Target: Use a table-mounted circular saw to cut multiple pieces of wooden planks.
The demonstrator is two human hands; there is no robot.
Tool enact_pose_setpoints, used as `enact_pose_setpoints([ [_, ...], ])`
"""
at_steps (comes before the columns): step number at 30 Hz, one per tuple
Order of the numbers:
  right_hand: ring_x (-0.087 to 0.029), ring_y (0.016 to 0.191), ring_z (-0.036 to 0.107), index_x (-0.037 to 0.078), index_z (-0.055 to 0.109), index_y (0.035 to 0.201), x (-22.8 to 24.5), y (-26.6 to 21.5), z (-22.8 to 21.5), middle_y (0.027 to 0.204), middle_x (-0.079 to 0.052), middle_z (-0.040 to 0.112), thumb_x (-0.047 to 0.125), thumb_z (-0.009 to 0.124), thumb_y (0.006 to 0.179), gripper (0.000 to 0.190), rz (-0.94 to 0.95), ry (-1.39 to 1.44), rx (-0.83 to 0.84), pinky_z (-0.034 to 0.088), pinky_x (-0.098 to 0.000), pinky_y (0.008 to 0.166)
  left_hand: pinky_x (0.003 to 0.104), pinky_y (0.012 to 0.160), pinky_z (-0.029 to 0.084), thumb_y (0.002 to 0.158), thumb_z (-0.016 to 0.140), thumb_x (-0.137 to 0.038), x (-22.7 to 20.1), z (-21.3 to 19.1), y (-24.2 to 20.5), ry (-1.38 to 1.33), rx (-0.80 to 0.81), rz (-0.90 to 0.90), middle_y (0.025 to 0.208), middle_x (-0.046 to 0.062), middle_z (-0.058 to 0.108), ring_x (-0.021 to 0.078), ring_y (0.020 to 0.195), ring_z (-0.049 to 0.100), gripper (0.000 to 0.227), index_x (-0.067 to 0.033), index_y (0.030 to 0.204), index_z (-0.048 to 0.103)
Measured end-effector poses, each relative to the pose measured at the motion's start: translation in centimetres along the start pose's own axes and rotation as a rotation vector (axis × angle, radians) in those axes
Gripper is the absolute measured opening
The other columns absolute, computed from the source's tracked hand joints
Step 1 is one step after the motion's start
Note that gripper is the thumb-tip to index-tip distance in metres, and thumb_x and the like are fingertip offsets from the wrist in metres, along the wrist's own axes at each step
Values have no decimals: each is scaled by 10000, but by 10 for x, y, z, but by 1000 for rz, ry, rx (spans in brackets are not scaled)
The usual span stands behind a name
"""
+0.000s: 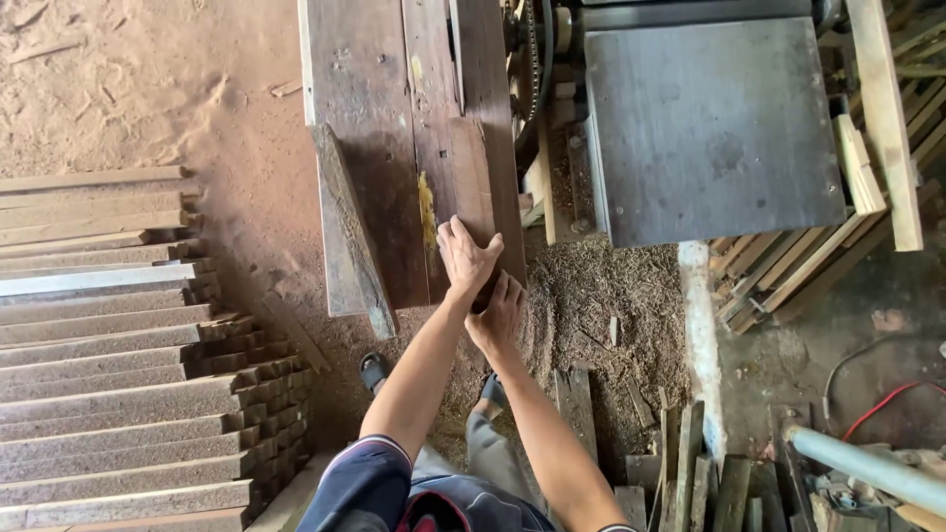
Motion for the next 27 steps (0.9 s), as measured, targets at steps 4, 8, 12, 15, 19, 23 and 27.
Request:
enact_pose_setpoints([
  [4,-416,1242,459,-103,376,1425,13,15,-14,1333,-286,472,388,782,829,873,-42,25,-12,374,-580,1111,538,1064,395,745,854,-362,-3,0,9,2,-31,9,1283,276,418,440,1222,428,942,116,1387,358],
  [8,-438,1220,457,-127,389,1398,23,32,-22,1319,-315,462,387,807,785,903,-35,-6,4,359,-603,1093,534,1068,394,752,852,-364,-8,-3,20,1,-51,22,1290,275,426,444,1220,431,942,124,1388,358],
  [12,-425,1204,470,-113,413,1348,30,44,-24,1268,-297,493,432,812,777,884,-50,-12,-4,357,-602,1081,536,1053,396,752,854,-350,-13,-7,28,-15,-59,31,1287,283,433,452,1208,432,928,130,1381,368],
  [15,-414,1237,466,-109,416,1359,31,49,-22,1303,-283,506,416,771,844,816,-91,-18,-8,361,-570,1107,529,1049,412,746,849,-340,-14,-6,32,-36,-63,24,1294,278,444,450,1202,442,921,125,1388,379],
  [19,-429,1246,455,-94,420,1354,38,64,-22,1299,-276,507,411,765,823,810,-10,-60,60,353,-558,1111,535,1052,413,757,849,-341,-14,-6,45,-27,-65,25,1294,279,446,451,1198,445,909,127,1382,383],
  [23,-418,1252,457,-93,406,1355,34,81,-10,1308,-275,495,437,764,837,824,5,-55,70,347,-550,1128,530,1049,415,758,852,-357,-11,3,63,-9,-60,45,1313,285,440,459,1203,446,926,130,1385,376],
  [27,-424,1259,450,-89,370,1373,32,93,2,1295,-285,479,496,794,813,915,-9,-50,67,317,-580,1167,532,999,430,774,848,-414,-11,1,82,-35,-44,88,1316,309,432,475,1205,439,982,134,1414,343],
])
Point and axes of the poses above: each hand's wrist, its own y-axis towards the middle knuckle, its own z-axis out of the palm, x = y × z, the point moved 6 cm from there along y, towards the middle knuckle
